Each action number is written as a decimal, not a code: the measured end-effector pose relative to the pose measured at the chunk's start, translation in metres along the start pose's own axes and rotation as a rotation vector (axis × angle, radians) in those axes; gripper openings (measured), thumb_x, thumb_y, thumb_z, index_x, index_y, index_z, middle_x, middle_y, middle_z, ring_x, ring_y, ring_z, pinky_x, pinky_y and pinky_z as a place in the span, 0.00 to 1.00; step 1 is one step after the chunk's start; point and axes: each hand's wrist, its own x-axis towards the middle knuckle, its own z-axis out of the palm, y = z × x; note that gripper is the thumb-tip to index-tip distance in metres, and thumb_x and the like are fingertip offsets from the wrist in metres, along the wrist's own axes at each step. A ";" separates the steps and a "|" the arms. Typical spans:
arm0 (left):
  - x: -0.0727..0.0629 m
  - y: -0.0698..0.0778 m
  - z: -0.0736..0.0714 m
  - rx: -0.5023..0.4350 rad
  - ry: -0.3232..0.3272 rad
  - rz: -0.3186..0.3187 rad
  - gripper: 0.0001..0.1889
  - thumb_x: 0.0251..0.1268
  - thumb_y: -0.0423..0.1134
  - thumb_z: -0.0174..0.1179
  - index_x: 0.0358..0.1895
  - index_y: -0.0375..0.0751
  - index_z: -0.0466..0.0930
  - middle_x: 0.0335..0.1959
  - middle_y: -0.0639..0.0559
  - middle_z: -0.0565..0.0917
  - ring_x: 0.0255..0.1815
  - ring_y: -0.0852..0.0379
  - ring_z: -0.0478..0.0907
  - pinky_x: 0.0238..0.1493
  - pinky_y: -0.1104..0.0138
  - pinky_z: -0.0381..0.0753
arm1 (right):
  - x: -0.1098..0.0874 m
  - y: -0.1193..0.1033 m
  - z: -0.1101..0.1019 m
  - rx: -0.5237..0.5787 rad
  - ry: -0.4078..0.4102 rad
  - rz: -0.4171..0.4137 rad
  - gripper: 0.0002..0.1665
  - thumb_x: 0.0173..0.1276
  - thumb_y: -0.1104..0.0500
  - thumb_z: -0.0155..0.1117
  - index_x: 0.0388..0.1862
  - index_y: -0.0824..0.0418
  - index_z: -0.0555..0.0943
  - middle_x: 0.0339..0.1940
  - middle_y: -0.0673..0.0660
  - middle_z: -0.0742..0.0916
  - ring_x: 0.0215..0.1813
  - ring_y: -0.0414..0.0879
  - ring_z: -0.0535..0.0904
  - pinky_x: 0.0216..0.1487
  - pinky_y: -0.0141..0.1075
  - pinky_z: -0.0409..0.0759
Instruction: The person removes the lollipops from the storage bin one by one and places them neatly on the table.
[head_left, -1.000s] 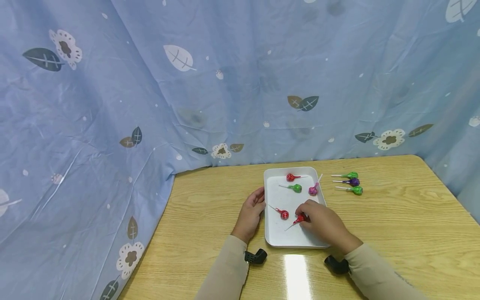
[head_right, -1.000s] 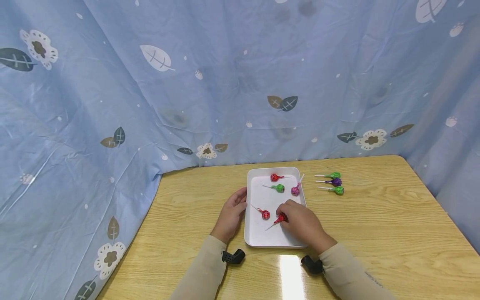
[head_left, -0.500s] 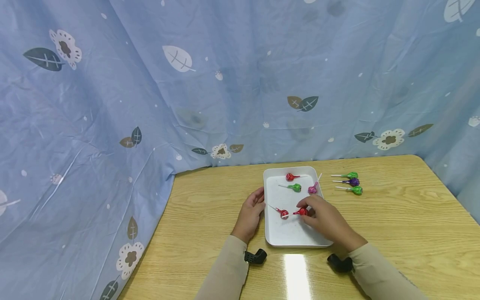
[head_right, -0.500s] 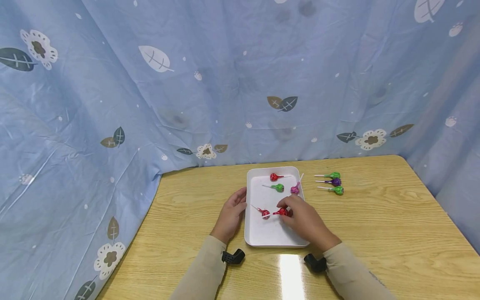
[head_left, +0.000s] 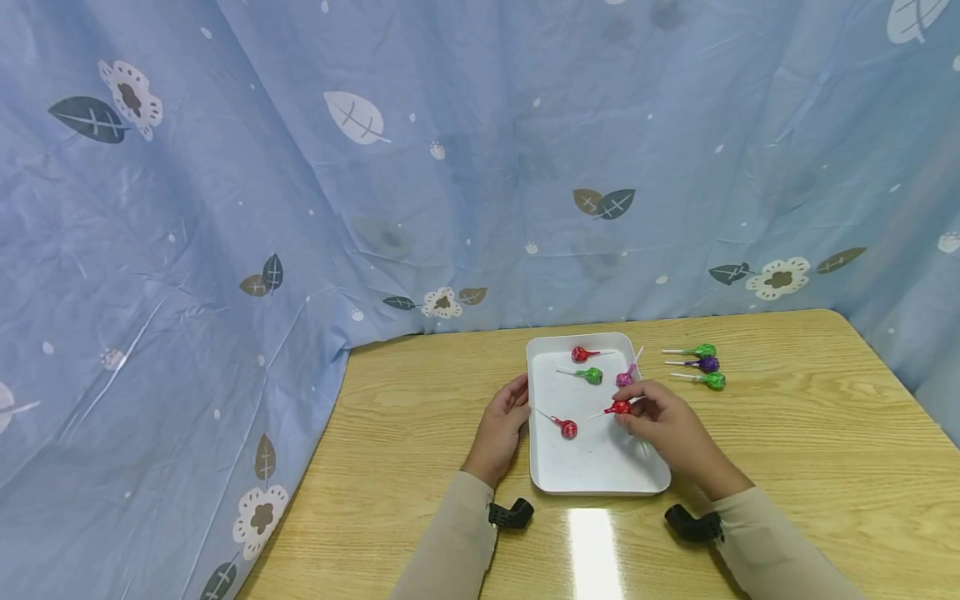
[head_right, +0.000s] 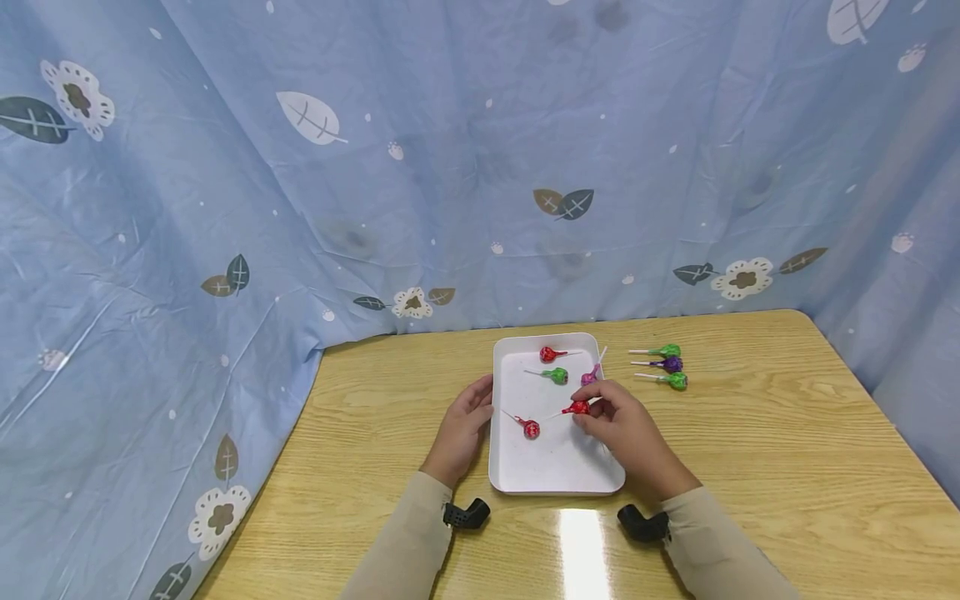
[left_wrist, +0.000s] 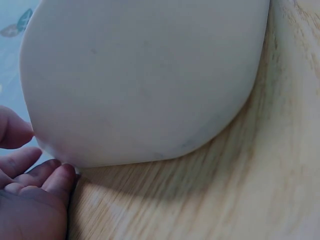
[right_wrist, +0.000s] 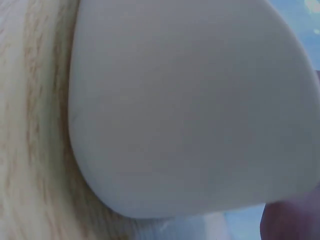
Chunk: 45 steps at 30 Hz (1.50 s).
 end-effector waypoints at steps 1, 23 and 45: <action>0.000 0.000 0.000 -0.003 0.000 -0.001 0.30 0.83 0.27 0.51 0.84 0.33 0.64 0.81 0.40 0.69 0.81 0.46 0.66 0.77 0.60 0.70 | 0.000 0.001 -0.001 0.035 0.005 0.007 0.18 0.74 0.69 0.74 0.59 0.67 0.84 0.49 0.61 0.85 0.41 0.50 0.79 0.34 0.35 0.83; -0.001 0.000 -0.001 -0.002 -0.005 0.008 0.29 0.83 0.28 0.52 0.83 0.32 0.65 0.81 0.40 0.70 0.81 0.46 0.67 0.77 0.59 0.69 | -0.005 0.030 -0.031 0.391 0.335 0.042 0.19 0.78 0.72 0.67 0.63 0.78 0.75 0.53 0.54 0.84 0.45 0.39 0.87 0.50 0.30 0.88; 0.000 -0.001 -0.002 -0.009 -0.009 -0.012 0.29 0.84 0.28 0.52 0.84 0.35 0.65 0.81 0.44 0.70 0.80 0.50 0.68 0.76 0.61 0.72 | -0.009 0.042 -0.064 0.325 0.510 0.147 0.17 0.81 0.65 0.67 0.62 0.72 0.79 0.51 0.52 0.82 0.43 0.36 0.87 0.44 0.25 0.86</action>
